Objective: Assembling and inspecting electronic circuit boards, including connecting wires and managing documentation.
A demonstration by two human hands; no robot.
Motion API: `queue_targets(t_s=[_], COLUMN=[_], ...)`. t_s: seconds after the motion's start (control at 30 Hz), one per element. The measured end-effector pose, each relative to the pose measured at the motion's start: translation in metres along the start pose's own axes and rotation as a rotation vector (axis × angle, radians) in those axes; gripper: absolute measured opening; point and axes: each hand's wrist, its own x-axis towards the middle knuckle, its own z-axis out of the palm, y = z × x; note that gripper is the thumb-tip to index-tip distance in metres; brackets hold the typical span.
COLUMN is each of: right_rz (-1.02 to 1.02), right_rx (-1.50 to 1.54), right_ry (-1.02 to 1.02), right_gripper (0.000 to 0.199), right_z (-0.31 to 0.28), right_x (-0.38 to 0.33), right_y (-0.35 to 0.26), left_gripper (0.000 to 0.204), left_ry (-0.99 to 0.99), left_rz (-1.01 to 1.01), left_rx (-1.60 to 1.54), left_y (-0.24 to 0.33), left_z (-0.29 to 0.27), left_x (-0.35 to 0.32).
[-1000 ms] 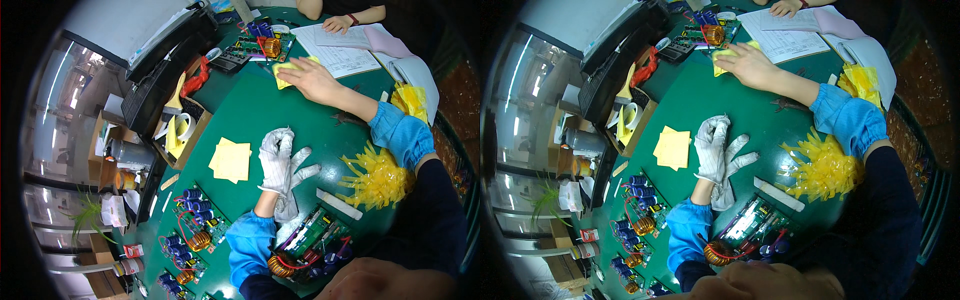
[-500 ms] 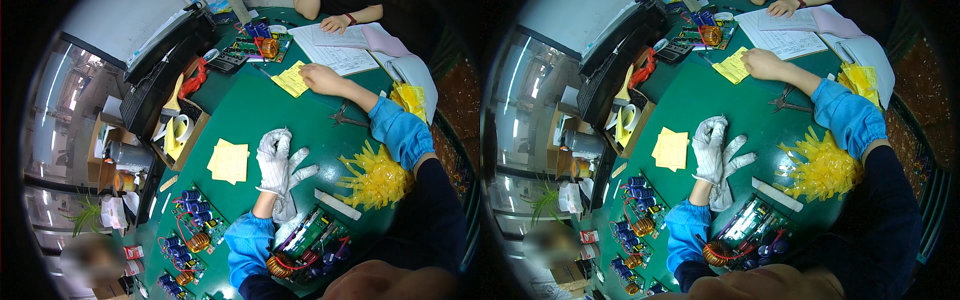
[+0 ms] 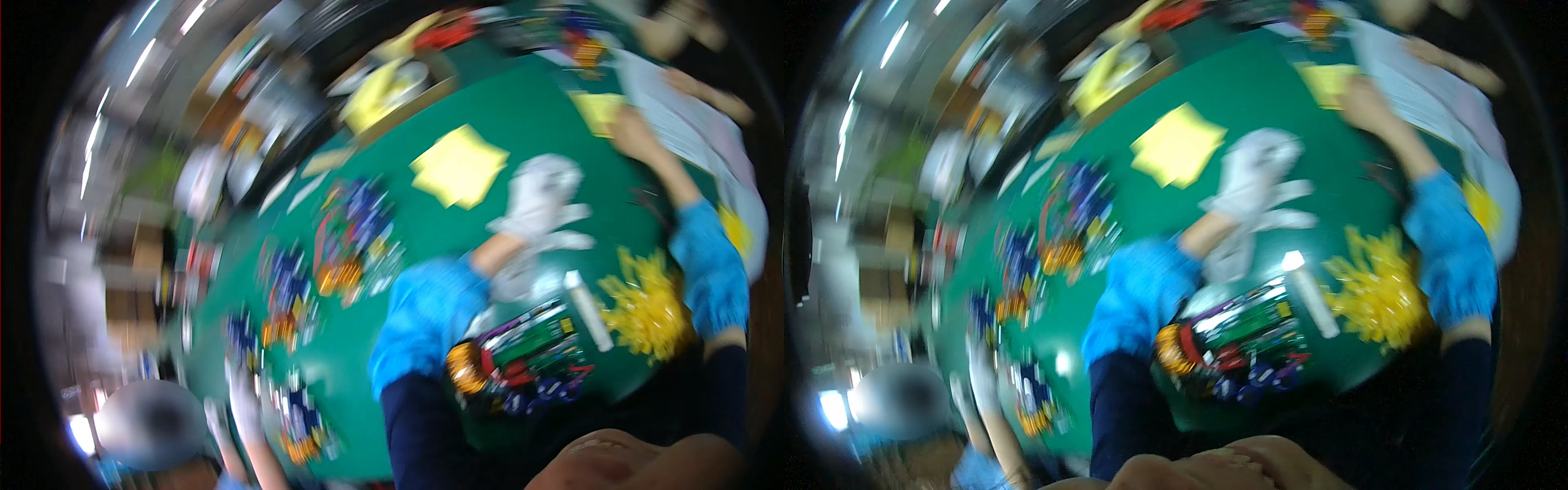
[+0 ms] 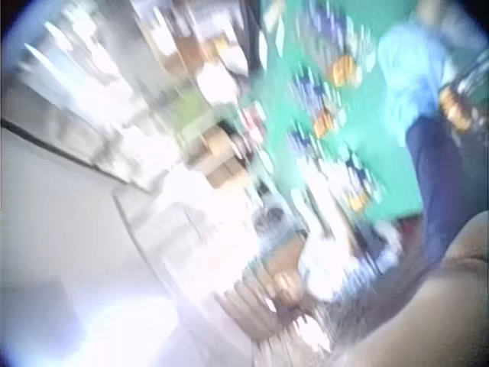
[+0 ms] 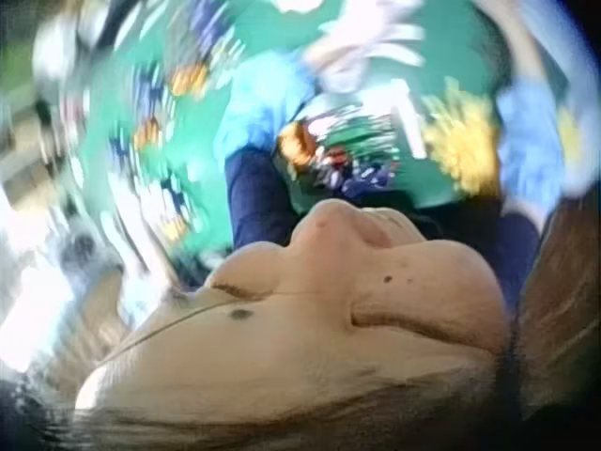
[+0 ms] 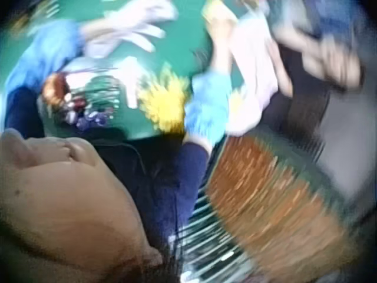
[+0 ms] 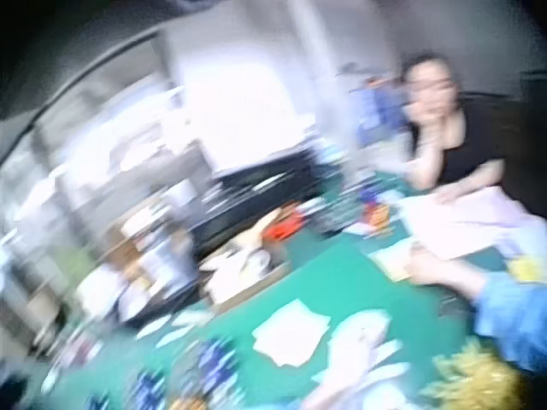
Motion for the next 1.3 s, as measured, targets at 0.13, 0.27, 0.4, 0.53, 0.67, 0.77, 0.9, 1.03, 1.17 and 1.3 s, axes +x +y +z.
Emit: queue_targets(t_s=[0.13,0.27,0.4,0.53,0.67,0.77,0.9,1.03,1.17,1.3], right_rz=[-0.033,-0.069,0.045,0.121,0.071,-0.115,-0.257,-0.336,-0.324,-0.402], right_rx=[-0.016,-0.024,0.097,0.407,0.51,0.557,0.556,0.579,0.65,0.515], right_ry=[0.143,0.095,-0.042,-0.031,0.058,0.085,0.09,0.107,0.105,0.092], right_gripper=[0.033,0.032,0.029,0.041,0.042,0.037,0.034,0.031,0.028,0.032], right_z=[0.019,0.035,0.031,0.028,0.006,-0.029,-0.108,-0.132,-0.116,-0.11], right_x=[-0.005,0.011,0.008,-0.009,-0.064,-0.104,-0.157,-0.189,-0.228,-0.259], right_y=[0.09,0.076,0.06,0.112,0.074,0.01,-0.059,-0.092,-0.098,-0.09], left_gripper=[0.016,0.023,0.027,0.025,0.033,0.028,0.035,0.044,0.035,0.031], left_ry=[0.16,0.284,0.037,-0.114,-0.228,-0.116,0.151,0.315,0.519,0.604], left_rz=[0.365,0.484,0.116,0.099,0.15,0.133,0.176,0.229,0.162,0.313], left_rx=[0.385,0.573,0.489,0.248,0.467,0.109,0.237,0.181,0.144,0.293], left_y=[0.006,-0.016,-0.001,0.021,0.074,0.104,0.147,0.122,0.054,0.027], left_z=[0.02,0.012,0.003,0.005,-0.033,-0.065,-0.07,-0.074,-0.072,-0.046], left_x=[0.032,0.034,0.03,0.029,-0.016,-0.053,-0.119,-0.179,-0.221,-0.241])
